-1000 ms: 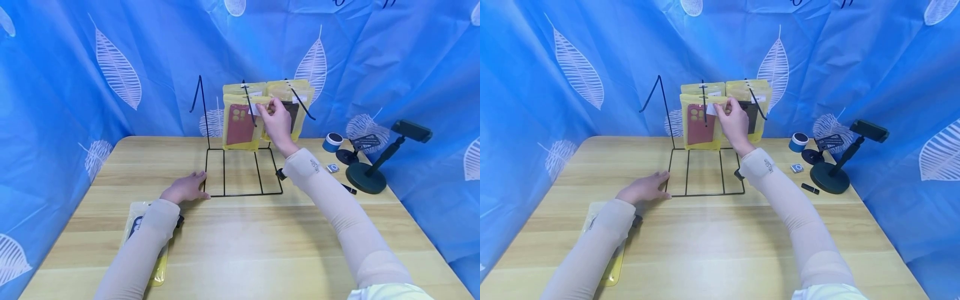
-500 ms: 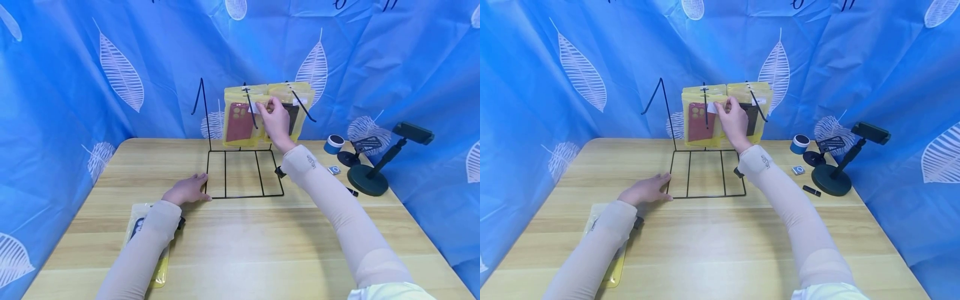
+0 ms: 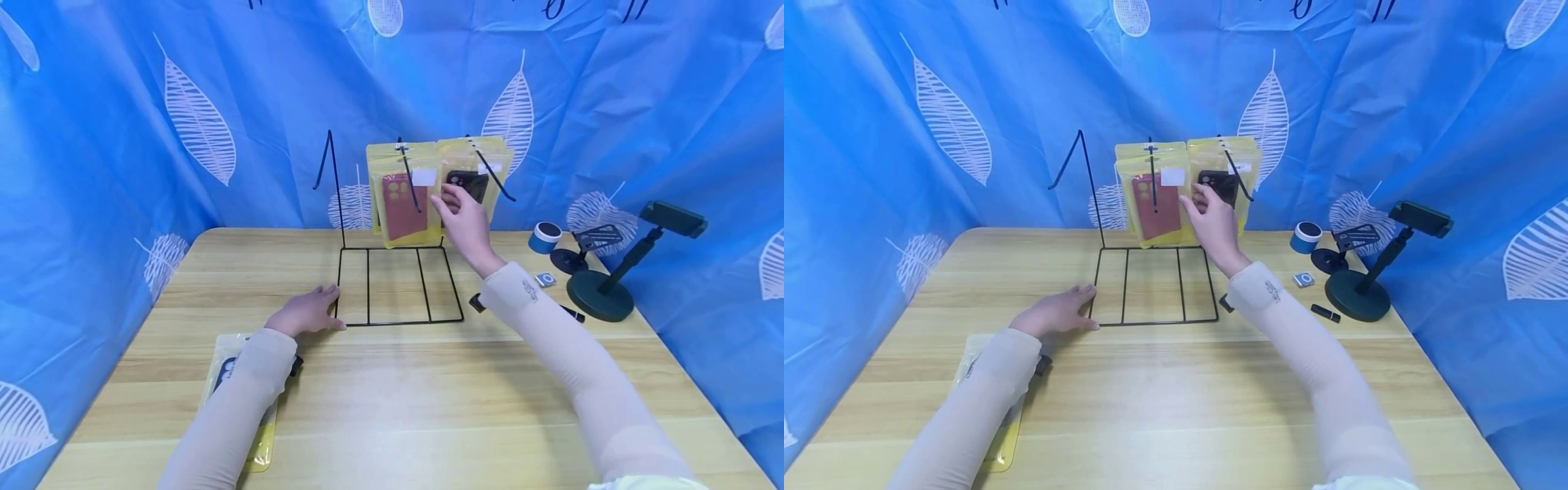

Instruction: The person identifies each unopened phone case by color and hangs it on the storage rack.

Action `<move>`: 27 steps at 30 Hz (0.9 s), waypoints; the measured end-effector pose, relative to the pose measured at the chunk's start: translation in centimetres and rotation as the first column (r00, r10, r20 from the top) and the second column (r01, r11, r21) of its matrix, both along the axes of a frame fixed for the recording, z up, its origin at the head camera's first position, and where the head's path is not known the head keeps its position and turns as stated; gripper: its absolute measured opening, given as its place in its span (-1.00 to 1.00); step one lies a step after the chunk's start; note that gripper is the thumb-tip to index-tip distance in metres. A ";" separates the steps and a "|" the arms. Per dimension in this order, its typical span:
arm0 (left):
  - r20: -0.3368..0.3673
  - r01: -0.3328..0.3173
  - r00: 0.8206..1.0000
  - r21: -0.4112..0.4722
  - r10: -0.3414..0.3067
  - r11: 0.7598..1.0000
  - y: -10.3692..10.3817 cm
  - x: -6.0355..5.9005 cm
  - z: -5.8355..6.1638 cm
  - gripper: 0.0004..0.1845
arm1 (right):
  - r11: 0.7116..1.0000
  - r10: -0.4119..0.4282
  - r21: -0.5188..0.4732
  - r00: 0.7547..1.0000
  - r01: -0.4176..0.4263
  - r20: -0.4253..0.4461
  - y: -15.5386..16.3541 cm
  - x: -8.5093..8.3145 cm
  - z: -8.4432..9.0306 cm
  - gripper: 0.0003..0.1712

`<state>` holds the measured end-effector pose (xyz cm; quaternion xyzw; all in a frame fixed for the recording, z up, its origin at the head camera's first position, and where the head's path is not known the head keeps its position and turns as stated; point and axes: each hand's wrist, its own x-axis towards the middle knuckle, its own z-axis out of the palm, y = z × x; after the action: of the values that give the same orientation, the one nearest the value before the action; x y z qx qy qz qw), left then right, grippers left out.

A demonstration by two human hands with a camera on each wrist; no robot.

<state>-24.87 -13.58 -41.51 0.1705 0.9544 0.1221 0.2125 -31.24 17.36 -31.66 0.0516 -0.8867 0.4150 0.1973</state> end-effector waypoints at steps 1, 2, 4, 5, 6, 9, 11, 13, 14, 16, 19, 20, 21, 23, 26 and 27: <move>0.003 -0.002 1.000 0.000 0.002 1.000 0.1 0.0 0.0 -0.04 | 1.000 0.004 0.019 1.000 -0.004 0.011 0.5 0.5 -0.1 -0.33; 0.004 -0.002 1.000 -0.001 0.002 1.000 0.1 0.0 0.0 -0.04 | 0.999 0.004 0.046 1.000 -0.006 0.028 0.9 1.1 -0.3 -0.33; 0.005 0.002 1.000 -0.006 -0.002 1.000 0.1 0.0 0.0 -0.04 | 0.992 0.021 0.125 0.996 -0.031 0.083 2.0 2.1 -0.9 -0.31; 0.005 0.001 1.000 -0.008 -0.001 1.000 0.1 0.0 0.0 -0.04 | 0.982 0.042 0.176 0.990 -0.066 0.134 2.6 2.6 -1.3 -0.28; 0.008 -0.001 1.000 -0.008 0.001 1.000 0.1 -0.1 0.0 -0.04 | 0.964 0.068 0.240 0.979 -0.114 0.191 3.1 3.1 -1.9 -0.24; 0.002 -0.001 1.000 -0.009 0.001 1.000 0.1 -0.1 -0.1 -0.04 | 0.840 0.147 0.416 0.884 -0.348 0.444 4.6 4.2 -4.3 -0.03; 0.001 -0.001 1.000 -0.011 0.001 1.000 0.1 -0.2 -0.1 -0.04 | 0.724 0.167 0.465 0.783 -0.510 0.599 5.4 4.8 -6.1 0.13; 0.002 -0.001 1.000 -0.010 0.002 1.000 0.1 -0.2 -0.2 -0.04 | 0.647 0.162 0.467 0.707 -0.603 0.689 6.0 5.2 -7.6 0.24; 0.003 -0.003 1.000 -0.008 0.003 1.000 0.1 -0.2 -0.1 -0.04 | 0.625 0.160 0.465 0.686 -0.627 0.710 6.1 5.4 -8.1 0.27; 0.004 -0.004 1.000 -0.008 0.004 1.000 0.1 -0.2 -0.1 -0.04 | 0.617 0.163 0.460 0.676 -0.639 0.719 6.4 5.5 -8.8 0.28; 0.008 -0.007 1.000 -0.005 0.007 1.000 0.1 -0.1 0.0 -0.04 | 0.615 0.185 0.461 0.686 -0.639 0.704 6.5 5.6 -9.4 0.27; 0.009 -0.009 1.000 -0.004 0.009 1.000 0.1 0.0 0.0 -0.03 | 0.612 0.193 0.461 0.686 -0.643 0.701 6.5 5.6 -9.6 0.26; 0.008 -0.005 1.000 -0.006 0.005 1.000 0.1 0.0 0.0 -0.03 | 0.605 0.196 0.465 0.687 -0.646 0.700 6.5 5.7 -9.8 0.25; 0.011 -0.005 1.000 -0.004 0.005 1.000 0.1 0.0 0.0 -0.02 | 0.589 0.203 0.478 0.692 -0.651 0.693 6.4 5.7 -10.2 0.22; 0.006 -0.002 1.000 -0.002 0.002 1.000 0.0 0.0 0.0 -0.03 | 0.567 0.203 0.515 0.715 -0.643 0.669 6.3 5.9 -10.8 0.15; 0.003 -0.002 1.000 -0.002 0.002 1.000 0.0 0.0 0.0 -0.03 | 0.562 0.203 0.530 0.726 -0.635 0.657 6.2 5.9 -11.0 0.12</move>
<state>-24.86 -13.61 -41.53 0.1691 0.9543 0.1219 0.2142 -25.35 23.58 -42.67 0.2292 -0.9506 0.0609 -0.2003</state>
